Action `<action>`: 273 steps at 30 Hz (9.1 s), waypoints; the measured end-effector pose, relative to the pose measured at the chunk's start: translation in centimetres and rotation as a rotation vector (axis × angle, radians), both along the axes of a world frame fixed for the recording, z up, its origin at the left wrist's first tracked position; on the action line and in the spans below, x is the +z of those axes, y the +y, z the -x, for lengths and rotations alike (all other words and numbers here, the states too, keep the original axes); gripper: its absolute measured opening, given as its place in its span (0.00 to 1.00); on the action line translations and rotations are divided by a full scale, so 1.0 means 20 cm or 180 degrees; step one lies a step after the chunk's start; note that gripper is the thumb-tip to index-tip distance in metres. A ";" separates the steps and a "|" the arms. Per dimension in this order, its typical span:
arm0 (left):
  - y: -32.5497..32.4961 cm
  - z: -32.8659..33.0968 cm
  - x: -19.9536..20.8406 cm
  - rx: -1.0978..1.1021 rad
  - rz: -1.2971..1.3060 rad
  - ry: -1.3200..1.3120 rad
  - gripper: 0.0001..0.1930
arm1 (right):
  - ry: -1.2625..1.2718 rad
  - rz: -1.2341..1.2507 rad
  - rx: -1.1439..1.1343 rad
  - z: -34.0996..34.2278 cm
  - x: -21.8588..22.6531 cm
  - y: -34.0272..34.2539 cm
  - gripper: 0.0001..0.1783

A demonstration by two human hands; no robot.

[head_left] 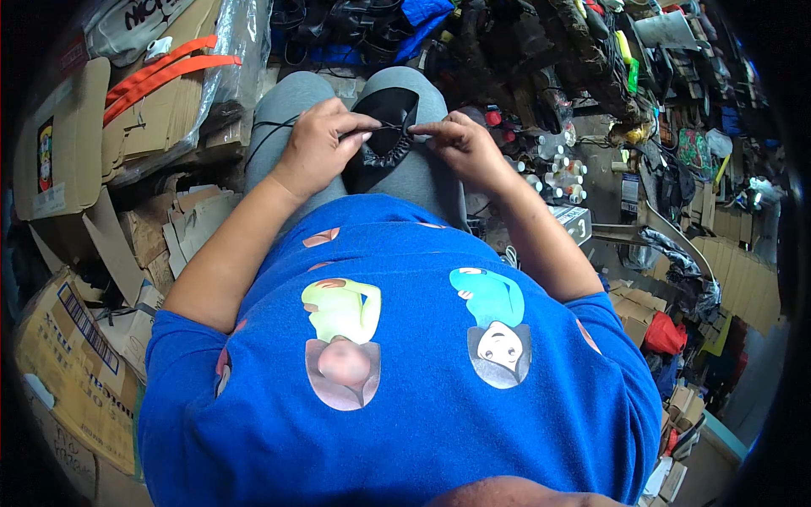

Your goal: Stitching black leather shoe components by hand using a needle and thread.

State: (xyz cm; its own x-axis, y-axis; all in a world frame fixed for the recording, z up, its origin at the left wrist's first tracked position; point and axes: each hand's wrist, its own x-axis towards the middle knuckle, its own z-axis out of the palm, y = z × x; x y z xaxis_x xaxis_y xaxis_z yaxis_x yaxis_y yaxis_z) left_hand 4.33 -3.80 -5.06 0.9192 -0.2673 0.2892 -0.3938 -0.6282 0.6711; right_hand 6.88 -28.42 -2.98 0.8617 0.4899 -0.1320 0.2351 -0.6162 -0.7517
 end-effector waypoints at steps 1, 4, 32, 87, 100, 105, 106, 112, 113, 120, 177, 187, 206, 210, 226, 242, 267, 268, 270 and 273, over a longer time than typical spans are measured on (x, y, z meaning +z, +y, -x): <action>0.00 -0.02 -0.01 -0.0158 0.0262 0.0188 0.12 | 0.0412 -0.0186 -0.0012 -0.03 0.00 -0.01 0.18; -0.01 -0.06 -0.02 -0.0288 0.0417 0.0397 0.13 | 0.0473 -0.0193 0.0236 -0.10 0.00 -0.03 0.21; -0.05 -0.14 -0.10 -0.0482 0.0361 0.0663 0.09 | 0.0969 -0.0310 0.0375 -0.18 0.00 -0.02 0.15; -0.07 -0.13 0.04 -0.0746 -0.1087 0.0530 0.05 | -0.1956 0.1848 0.1625 -0.19 0.18 0.09 0.04; 0.53 0.13 0.14 0.0145 -0.0409 0.0700 0.05 | 0.0766 0.0152 -0.0240 -0.24 0.12 -0.21 0.05; 0.26 -0.02 0.42 -0.0382 0.1974 0.0798 0.03 | 0.1014 -0.1677 -0.0511 -0.29 0.15 0.07 0.13; 0.18 -0.04 0.43 -0.0807 0.2447 0.0988 0.03 | 0.1066 -0.1978 -0.0423 -0.28 0.13 0.17 0.15; -0.04 0.09 0.39 -0.1785 0.2727 0.2587 0.08 | 0.2232 -0.2665 0.0140 -0.14 0.19 0.29 0.17; 0.00 0.11 0.38 -0.1535 0.2145 0.2972 0.08 | 0.1952 -0.1676 0.0327 -0.13 0.20 0.24 0.20; 0.88 0.24 0.52 0.1218 -0.0907 -0.0045 0.06 | 0.0008 0.1363 -0.0773 -0.12 0.13 -0.75 0.15; 0.15 -0.06 0.18 -0.0303 0.0421 0.0746 0.19 | 0.0549 0.0051 -0.0137 -0.20 0.09 -0.12 0.20; -0.12 -0.34 0.06 -0.1260 -0.0156 0.1611 0.13 | -0.0303 -0.0009 0.0735 -0.26 0.05 0.01 0.09; -0.07 -0.36 -0.02 -0.1709 0.0834 0.3040 0.20 | -0.0508 -0.0234 0.0344 -0.05 -0.04 -0.01 0.11; -0.08 -0.36 0.01 -0.1719 0.0754 0.3058 0.21 | -0.0659 -0.0153 0.0506 -0.06 0.00 -0.01 0.10; -0.12 -0.38 0.01 -0.1375 0.0359 0.2241 0.14 | -0.1031 0.1072 0.1052 -0.15 0.05 0.14 0.07; 0.10 -0.19 -0.01 -0.0299 -0.0303 0.0959 0.07 | 0.1092 -0.2453 -0.2027 -0.21 -0.16 -0.04 0.18; 0.74 -0.06 0.17 0.0401 0.4318 0.1276 0.17 | 0.0226 0.0255 -0.0577 -0.17 -0.18 -0.69 0.31; 0.68 -0.02 0.17 0.0932 0.3231 0.1059 0.15 | 0.0338 0.0044 -0.0745 -0.18 -0.03 -0.47 0.30; 0.42 -0.01 0.18 0.0666 0.1399 0.0577 0.11 | 0.0077 -0.0275 -0.0080 -0.21 0.13 -0.21 0.31; 0.03 0.05 0.17 -0.0451 -0.0178 0.0403 0.17 | -0.0481 0.0094 0.0942 -0.27 0.17 0.07 0.27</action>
